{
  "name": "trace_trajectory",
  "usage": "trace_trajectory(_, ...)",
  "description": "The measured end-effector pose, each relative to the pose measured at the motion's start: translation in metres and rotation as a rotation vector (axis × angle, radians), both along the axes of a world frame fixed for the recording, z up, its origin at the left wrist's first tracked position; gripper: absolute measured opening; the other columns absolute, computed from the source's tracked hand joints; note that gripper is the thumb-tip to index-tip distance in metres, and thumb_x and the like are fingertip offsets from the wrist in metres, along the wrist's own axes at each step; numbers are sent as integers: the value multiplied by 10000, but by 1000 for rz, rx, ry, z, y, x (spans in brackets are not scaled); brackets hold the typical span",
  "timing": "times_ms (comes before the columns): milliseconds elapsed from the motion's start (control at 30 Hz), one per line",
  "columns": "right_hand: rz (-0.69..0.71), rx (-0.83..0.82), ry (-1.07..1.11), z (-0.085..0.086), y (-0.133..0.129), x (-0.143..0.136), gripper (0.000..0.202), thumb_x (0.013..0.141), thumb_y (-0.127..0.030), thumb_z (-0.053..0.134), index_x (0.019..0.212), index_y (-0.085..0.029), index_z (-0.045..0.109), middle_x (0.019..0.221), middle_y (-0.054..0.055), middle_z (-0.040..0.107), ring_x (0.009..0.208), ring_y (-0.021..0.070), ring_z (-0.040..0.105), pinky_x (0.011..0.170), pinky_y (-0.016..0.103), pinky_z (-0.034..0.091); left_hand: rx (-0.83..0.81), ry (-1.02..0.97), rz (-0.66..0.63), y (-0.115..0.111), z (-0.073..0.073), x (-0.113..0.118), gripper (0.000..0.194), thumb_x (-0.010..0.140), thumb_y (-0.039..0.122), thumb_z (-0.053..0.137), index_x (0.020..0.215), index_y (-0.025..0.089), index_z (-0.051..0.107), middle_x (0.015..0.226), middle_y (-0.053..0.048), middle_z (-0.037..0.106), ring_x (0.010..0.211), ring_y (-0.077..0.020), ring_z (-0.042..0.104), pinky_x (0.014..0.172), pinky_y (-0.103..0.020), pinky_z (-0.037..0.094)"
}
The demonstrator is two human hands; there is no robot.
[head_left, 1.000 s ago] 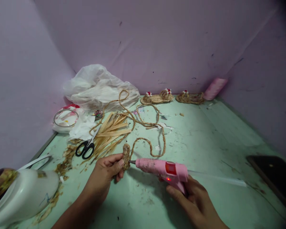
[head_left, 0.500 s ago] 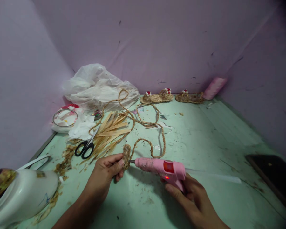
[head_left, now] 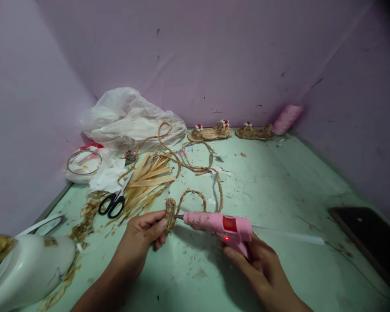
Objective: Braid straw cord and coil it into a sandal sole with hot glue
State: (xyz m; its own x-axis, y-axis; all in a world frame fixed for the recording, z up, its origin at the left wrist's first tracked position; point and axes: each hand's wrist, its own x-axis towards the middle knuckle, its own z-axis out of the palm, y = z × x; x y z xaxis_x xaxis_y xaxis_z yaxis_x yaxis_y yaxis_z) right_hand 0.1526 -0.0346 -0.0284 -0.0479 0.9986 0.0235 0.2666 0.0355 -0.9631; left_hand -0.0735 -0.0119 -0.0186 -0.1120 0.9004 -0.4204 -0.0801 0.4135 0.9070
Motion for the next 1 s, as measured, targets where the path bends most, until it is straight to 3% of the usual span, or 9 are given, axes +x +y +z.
trace_trajectory(200, 62, 60, -35, -2, 2, 3, 213, 798, -367, 563, 789, -201, 695, 619, 10, 611, 549, 152, 543, 486, 258, 462, -16, -4, -2, 0, 2, 1, 396, 546, 349, 746, 849, 95, 727, 444, 17, 506, 421, -76, 396, 422, -206, 267)
trace_trajectory(567, -1, 16, 19, 1, 1, 3, 232, 780, -388, 566, 848, -203, 689, 634, 4, 602, 566, 152, 540, 476, 258, 442, -62, 1, -11, 0, 6, 1, 422, 525, 357, 757, 858, 98, 735, 447, 12, 521, 409, -75, 404, 420, -206, 279)
trace_trajectory(800, -39, -19, 80, 5, 1, 1, 208, 770, -388, 571, 721, -193, 626, 640, 10, 591, 581, 154, 542, 463, 248, 417, -57, 10, -26, 0, 5, 2, 416, 524, 372, 765, 842, 104, 744, 445, 10, 522, 402, -72, 404, 416, -201, 278)
trace_trajectory(1000, -36, 17, 66, -1, 2, 5, 205, 777, -373, 575, 810, -183, 645, 689, 15, 625, 607, 158, 561, 446, 228, 399, -69, 14, -26, -1, 4, 0, 422, 512, 369, 774, 836, 100, 744, 482, -2, 556, 403, -67, 412, 414, -198, 283)
